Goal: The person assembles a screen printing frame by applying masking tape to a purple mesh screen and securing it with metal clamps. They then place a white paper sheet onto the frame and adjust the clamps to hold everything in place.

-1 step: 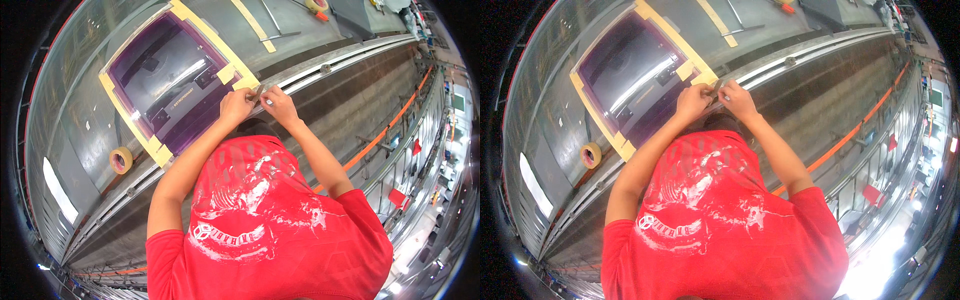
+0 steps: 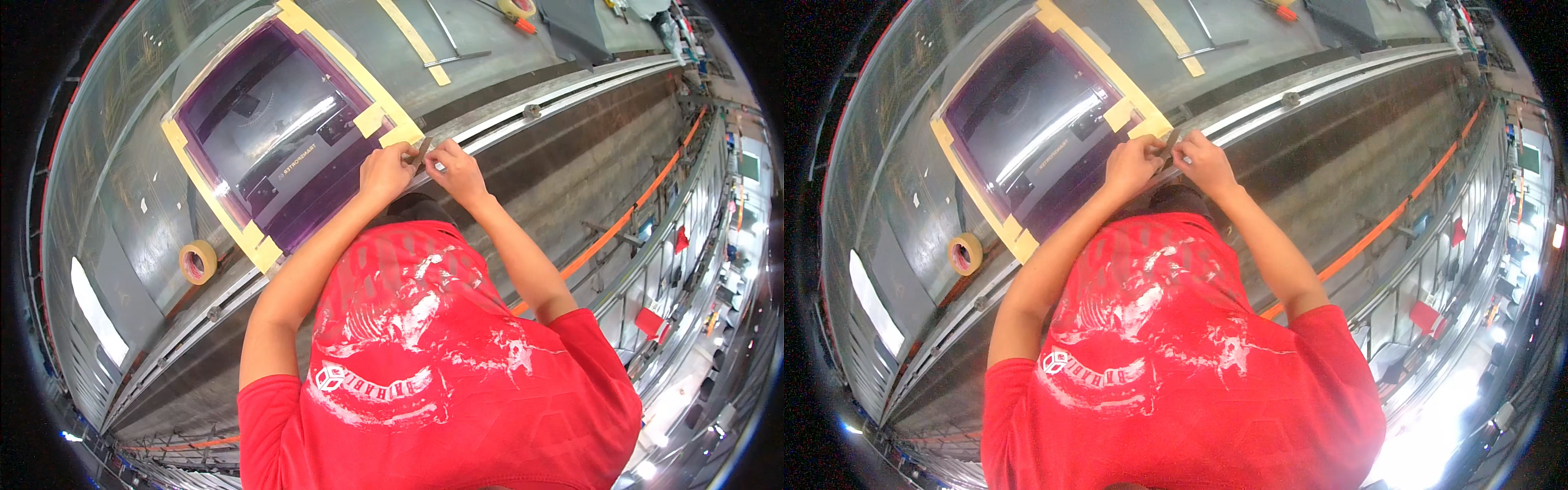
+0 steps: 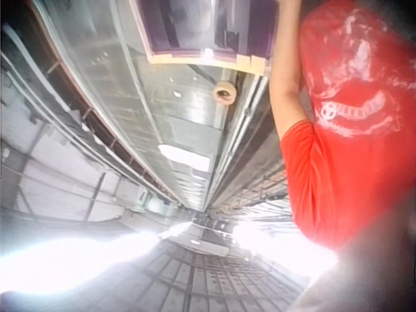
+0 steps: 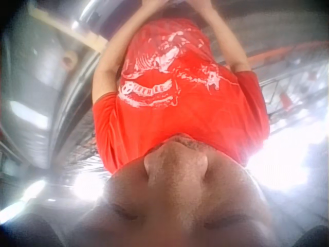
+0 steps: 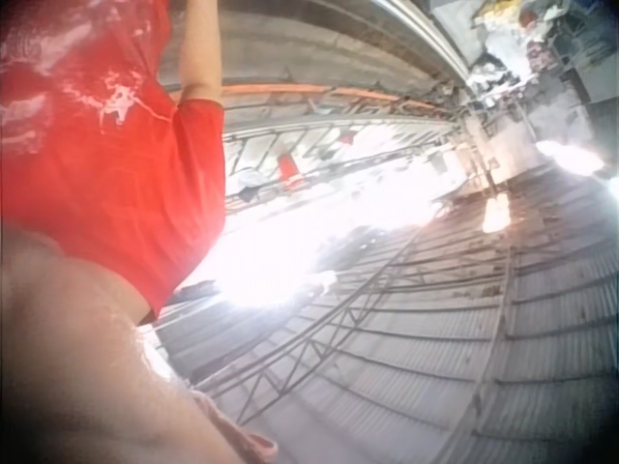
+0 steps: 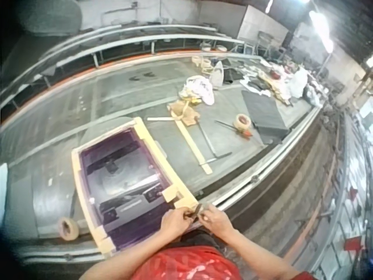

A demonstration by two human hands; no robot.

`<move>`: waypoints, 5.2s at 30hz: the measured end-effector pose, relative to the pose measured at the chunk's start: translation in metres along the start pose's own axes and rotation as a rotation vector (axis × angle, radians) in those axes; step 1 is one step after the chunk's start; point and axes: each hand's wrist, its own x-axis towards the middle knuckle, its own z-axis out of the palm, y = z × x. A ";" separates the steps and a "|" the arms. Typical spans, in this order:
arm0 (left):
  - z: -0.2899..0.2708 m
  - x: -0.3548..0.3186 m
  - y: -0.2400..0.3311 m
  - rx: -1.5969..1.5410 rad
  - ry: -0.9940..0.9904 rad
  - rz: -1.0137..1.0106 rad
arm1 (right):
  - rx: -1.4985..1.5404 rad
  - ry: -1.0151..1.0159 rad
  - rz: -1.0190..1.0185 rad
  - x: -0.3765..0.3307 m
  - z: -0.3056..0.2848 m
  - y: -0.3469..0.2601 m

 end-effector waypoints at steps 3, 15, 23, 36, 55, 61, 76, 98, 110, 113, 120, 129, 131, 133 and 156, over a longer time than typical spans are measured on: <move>0.001 0.002 0.000 -0.046 0.009 0.018 | 0.009 0.001 0.006 -0.001 0.002 0.003; 0.004 0.014 0.007 -0.046 0.036 -0.018 | 0.085 0.179 0.054 0.001 0.005 0.009; -0.002 0.016 0.009 -0.112 0.008 -0.116 | 0.321 0.299 0.234 -0.006 0.011 0.002; 0.002 0.030 0.001 -0.197 -0.040 -0.201 | 0.259 0.132 0.504 0.003 0.001 0.010; 0.008 0.042 -0.010 0.071 -0.053 0.116 | -0.181 -0.292 0.468 0.043 -0.020 -0.008; 0.029 0.065 -0.011 -0.005 0.044 0.163 | -0.291 -0.264 0.506 0.046 -0.011 0.004; 0.006 0.050 -0.005 0.082 -0.157 0.102 | -0.037 -0.166 0.583 0.027 -0.012 0.006; -0.007 0.048 -0.013 -0.153 -0.103 0.084 | 0.573 0.114 0.697 -0.009 -0.010 0.000; -0.009 0.049 -0.008 -0.143 -0.134 0.088 | 0.052 0.072 0.191 0.002 -0.005 -0.009; -0.008 0.046 -0.003 -0.071 -0.158 0.092 | 0.117 0.103 0.241 0.003 -0.003 -0.005; 0.002 0.039 0.011 0.048 -0.034 0.158 | 0.101 0.145 0.311 0.000 0.001 -0.005; 0.002 0.042 0.006 0.036 -0.156 0.107 | 0.503 0.388 0.570 -0.013 0.025 0.006; 0.003 0.044 0.003 -0.080 -0.149 0.033 | 0.563 0.427 0.657 -0.019 0.021 0.011; -0.001 0.047 0.000 -0.168 -0.152 -0.031 | 0.525 0.423 0.703 -0.028 0.008 0.020; -0.178 -0.192 -0.187 -0.782 0.071 -0.308 | 0.370 -0.606 0.595 -0.054 0.082 -0.112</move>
